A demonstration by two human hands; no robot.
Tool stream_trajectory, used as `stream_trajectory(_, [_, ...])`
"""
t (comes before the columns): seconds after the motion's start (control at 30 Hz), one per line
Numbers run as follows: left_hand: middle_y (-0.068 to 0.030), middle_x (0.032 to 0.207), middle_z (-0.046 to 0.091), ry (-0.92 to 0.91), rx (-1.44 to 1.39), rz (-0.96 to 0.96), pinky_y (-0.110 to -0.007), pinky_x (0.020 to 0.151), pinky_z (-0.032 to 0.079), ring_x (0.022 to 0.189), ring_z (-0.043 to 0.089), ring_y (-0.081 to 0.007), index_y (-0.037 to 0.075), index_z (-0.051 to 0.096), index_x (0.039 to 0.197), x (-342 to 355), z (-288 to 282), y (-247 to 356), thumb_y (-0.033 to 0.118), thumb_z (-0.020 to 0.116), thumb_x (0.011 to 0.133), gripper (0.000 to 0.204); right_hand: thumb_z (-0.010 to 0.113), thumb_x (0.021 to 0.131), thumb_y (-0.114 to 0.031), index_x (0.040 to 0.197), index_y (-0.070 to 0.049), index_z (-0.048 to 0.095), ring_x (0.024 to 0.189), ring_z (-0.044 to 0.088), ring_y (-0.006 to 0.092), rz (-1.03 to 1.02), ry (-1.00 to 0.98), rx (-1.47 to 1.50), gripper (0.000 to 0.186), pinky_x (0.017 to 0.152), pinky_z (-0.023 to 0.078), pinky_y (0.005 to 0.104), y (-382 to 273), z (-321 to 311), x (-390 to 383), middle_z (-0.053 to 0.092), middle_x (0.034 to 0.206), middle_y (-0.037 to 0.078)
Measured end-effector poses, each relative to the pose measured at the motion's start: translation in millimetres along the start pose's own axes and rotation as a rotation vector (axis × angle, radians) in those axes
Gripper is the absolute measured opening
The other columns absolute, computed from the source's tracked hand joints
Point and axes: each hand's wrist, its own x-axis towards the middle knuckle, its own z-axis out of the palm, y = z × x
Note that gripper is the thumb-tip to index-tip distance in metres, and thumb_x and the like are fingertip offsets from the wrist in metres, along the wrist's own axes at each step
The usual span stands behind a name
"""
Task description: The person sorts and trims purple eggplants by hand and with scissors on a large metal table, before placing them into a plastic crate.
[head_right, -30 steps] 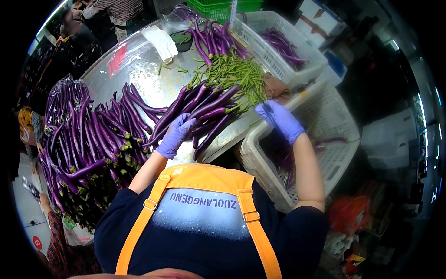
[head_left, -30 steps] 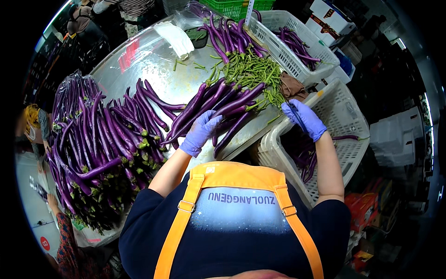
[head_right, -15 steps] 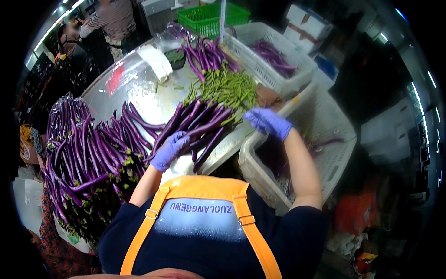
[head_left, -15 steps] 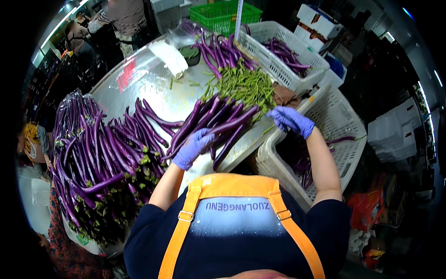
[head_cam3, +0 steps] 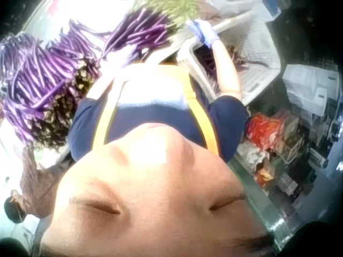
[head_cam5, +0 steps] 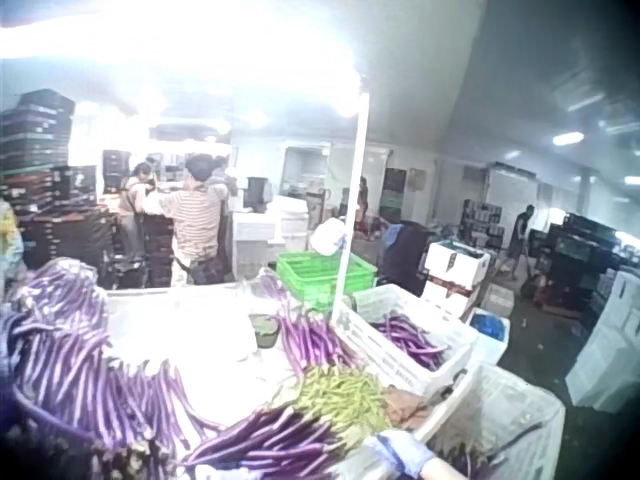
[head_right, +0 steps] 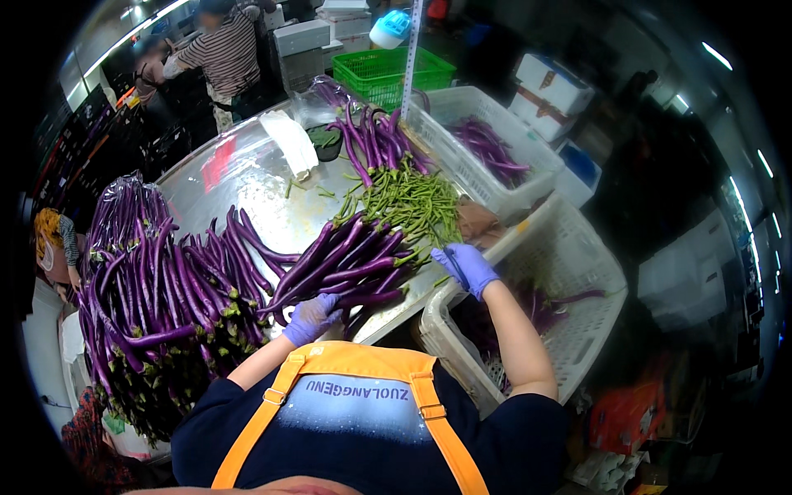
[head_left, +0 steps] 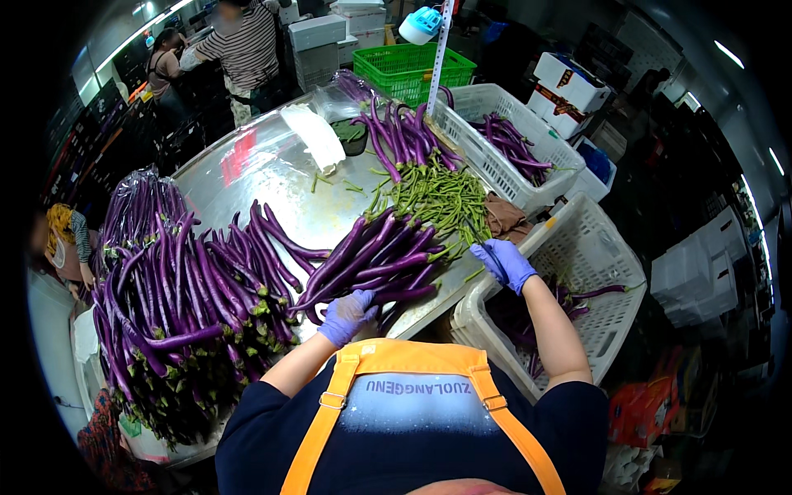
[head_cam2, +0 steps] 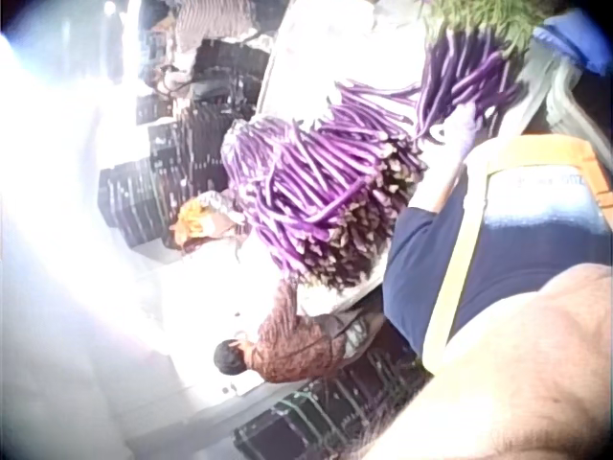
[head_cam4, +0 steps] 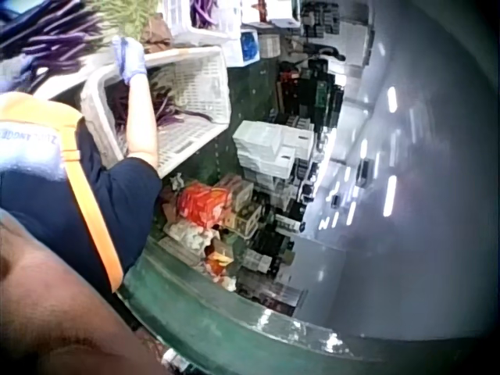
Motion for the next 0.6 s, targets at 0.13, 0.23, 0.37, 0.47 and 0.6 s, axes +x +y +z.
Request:
stream_trajectory(0.13, [-0.0134, 0.088, 0.066, -0.038, 0.320, 0.017, -0.043, 0.065, 0.053, 0.079, 0.068, -0.0285, 0.010, 0.068, 0.093, 7, 4, 23, 0.056, 0.066, 0.091, 0.046, 0.069, 0.100, -0.042, 0.087, -0.013, 0.064, 0.049, 0.045, 0.0078, 0.326, -0.100, 0.791, 0.032, 0.046, 0.037, 0.0251, 5, 0, -3, 0.050, 0.063, -0.005])
stream_trajectory(0.23, [-0.0127, 0.088, 0.062, 0.221, 0.193, 0.140, -0.044, 0.070, 0.051, 0.084, 0.063, -0.0310, 0.011, 0.066, 0.087, 38, -1, 42, 0.045, 0.065, 0.094, 0.035, 0.067, 0.101, -0.043, 0.098, -0.013, 0.065, 0.043, 0.044, 0.0074, 0.313, -0.083, 0.820, 0.030, 0.040, 0.035, 0.0237, -1, 4, -18, 0.052, 0.064, -0.005])
stream_trajectory(0.37, [-0.0132, 0.110, 0.061, 0.165, 0.403, 0.081, -0.043, 0.080, 0.047, 0.102, 0.058, -0.0294, 0.010, 0.059, 0.132, 76, 9, 35, 0.044, 0.069, 0.093, 0.053, 0.066, 0.102, -0.043, 0.107, -0.011, 0.066, 0.045, 0.046, 0.0067, 0.243, -0.127, 0.789, 0.032, 0.042, 0.036, 0.0237, -3, 10, -17, 0.050, 0.062, -0.005])
stream_trajectory(0.47, [-0.0119, 0.107, 0.064, 0.055, 0.455, -0.005, -0.043, 0.081, 0.047, 0.100, 0.060, -0.0284, 0.011, 0.063, 0.123, 91, 16, 35, 0.048, 0.067, 0.093, 0.048, 0.065, 0.103, -0.043, 0.107, -0.010, 0.066, 0.046, 0.046, 0.0071, 0.237, -0.155, 0.797, 0.034, 0.044, 0.037, 0.0242, -3, 13, -23, 0.050, 0.062, -0.004])
stream_trajectory(0.6, [-0.0116, 0.089, 0.068, 0.065, 0.230, 0.025, -0.046, 0.075, 0.050, 0.086, 0.067, -0.0332, 0.013, 0.066, 0.097, 118, 30, 11, 0.051, 0.065, 0.094, 0.038, 0.056, 0.108, -0.039, 0.113, -0.007, 0.065, 0.050, 0.050, 0.0106, 0.222, -0.196, 0.771, 0.034, 0.046, 0.040, 0.0267, -6, 3, -31, 0.052, 0.065, 0.000])
